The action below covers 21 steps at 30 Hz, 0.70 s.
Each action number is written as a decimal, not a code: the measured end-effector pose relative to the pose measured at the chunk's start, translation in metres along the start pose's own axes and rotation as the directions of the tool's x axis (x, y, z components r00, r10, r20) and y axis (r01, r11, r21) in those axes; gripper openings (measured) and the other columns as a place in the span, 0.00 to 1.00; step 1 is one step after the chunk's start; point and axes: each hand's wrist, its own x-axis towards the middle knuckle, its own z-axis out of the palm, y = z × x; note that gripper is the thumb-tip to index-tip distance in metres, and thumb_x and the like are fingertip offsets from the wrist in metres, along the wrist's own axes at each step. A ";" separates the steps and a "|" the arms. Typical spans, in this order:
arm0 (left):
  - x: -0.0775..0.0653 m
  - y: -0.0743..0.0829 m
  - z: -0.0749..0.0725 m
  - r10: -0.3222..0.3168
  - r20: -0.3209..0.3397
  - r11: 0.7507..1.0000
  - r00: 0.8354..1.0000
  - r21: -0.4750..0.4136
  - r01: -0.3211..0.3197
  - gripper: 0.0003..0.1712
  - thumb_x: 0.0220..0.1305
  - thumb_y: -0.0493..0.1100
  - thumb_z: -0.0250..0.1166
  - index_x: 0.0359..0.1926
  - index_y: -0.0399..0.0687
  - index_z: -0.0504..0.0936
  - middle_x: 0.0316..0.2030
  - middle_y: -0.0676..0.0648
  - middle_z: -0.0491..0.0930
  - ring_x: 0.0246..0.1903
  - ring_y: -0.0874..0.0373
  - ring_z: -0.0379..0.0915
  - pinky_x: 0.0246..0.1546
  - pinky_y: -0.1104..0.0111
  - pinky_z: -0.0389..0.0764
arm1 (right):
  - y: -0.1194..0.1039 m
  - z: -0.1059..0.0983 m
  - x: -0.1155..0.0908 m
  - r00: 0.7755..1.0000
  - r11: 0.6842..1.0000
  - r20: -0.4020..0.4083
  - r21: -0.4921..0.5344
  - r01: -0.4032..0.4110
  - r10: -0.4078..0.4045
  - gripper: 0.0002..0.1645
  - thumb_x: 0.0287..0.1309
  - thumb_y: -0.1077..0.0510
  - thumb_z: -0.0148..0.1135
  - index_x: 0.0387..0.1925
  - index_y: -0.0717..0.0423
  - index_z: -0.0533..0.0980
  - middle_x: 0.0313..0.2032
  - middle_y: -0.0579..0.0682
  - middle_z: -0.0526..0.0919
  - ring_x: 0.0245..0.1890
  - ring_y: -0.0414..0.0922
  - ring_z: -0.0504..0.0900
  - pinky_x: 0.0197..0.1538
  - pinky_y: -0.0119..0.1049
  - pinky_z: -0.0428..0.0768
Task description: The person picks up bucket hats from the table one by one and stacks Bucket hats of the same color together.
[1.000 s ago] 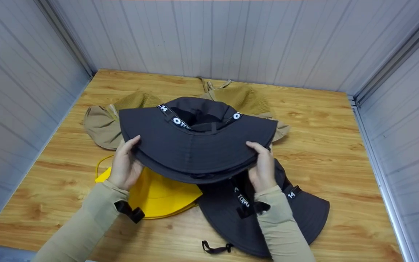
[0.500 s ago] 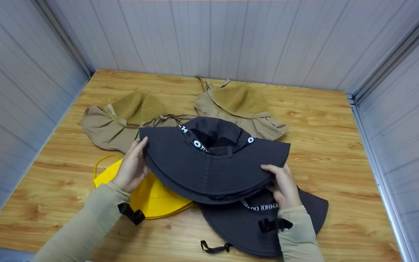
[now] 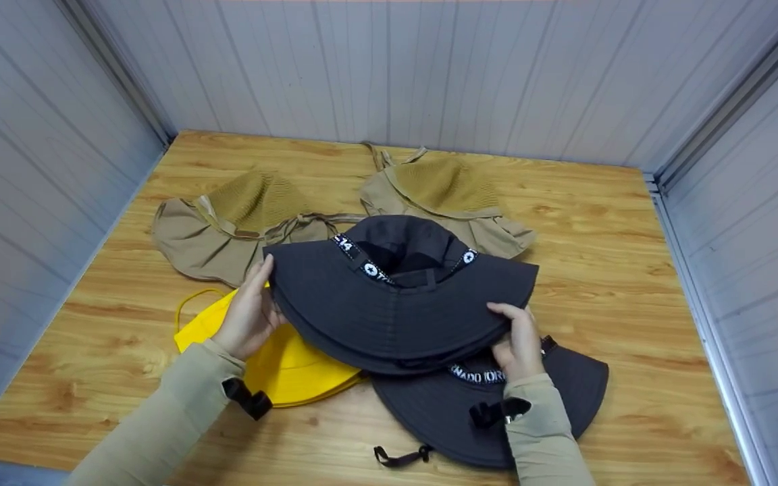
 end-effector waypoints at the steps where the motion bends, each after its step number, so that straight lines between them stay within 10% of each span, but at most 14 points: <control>1: 0.000 0.000 0.000 0.002 0.004 1.000 1.000 -0.003 -0.002 0.41 0.76 0.61 0.46 0.79 0.60 0.39 0.70 0.45 0.66 0.57 0.53 0.77 0.52 0.61 0.81 | 0.001 0.000 0.001 1.000 1.000 0.002 0.008 0.008 -0.008 0.22 0.67 0.71 0.48 0.58 0.50 0.63 0.40 0.45 0.84 0.40 0.43 0.83 0.48 0.35 0.81; 16: 0.000 0.001 0.000 0.020 -0.005 1.000 1.000 -0.004 -0.020 0.32 0.77 0.57 0.48 0.75 0.54 0.52 0.71 0.47 0.62 0.68 0.51 0.66 0.63 0.55 0.74 | -0.011 0.000 -0.015 0.981 0.989 0.163 -0.087 0.120 -0.105 0.45 0.66 0.74 0.49 0.71 0.30 0.51 0.46 0.42 0.83 0.45 0.43 0.84 0.49 0.36 0.83; 21: -0.001 0.001 0.004 -0.020 0.001 1.000 1.000 0.018 0.020 0.28 0.77 0.54 0.50 0.70 0.48 0.61 0.68 0.43 0.66 0.66 0.48 0.67 0.56 0.52 0.79 | -0.027 -0.005 -0.028 0.966 0.971 0.214 -0.159 0.178 -0.142 0.25 0.67 0.73 0.49 0.57 0.45 0.70 0.43 0.48 0.86 0.42 0.45 0.86 0.47 0.38 0.84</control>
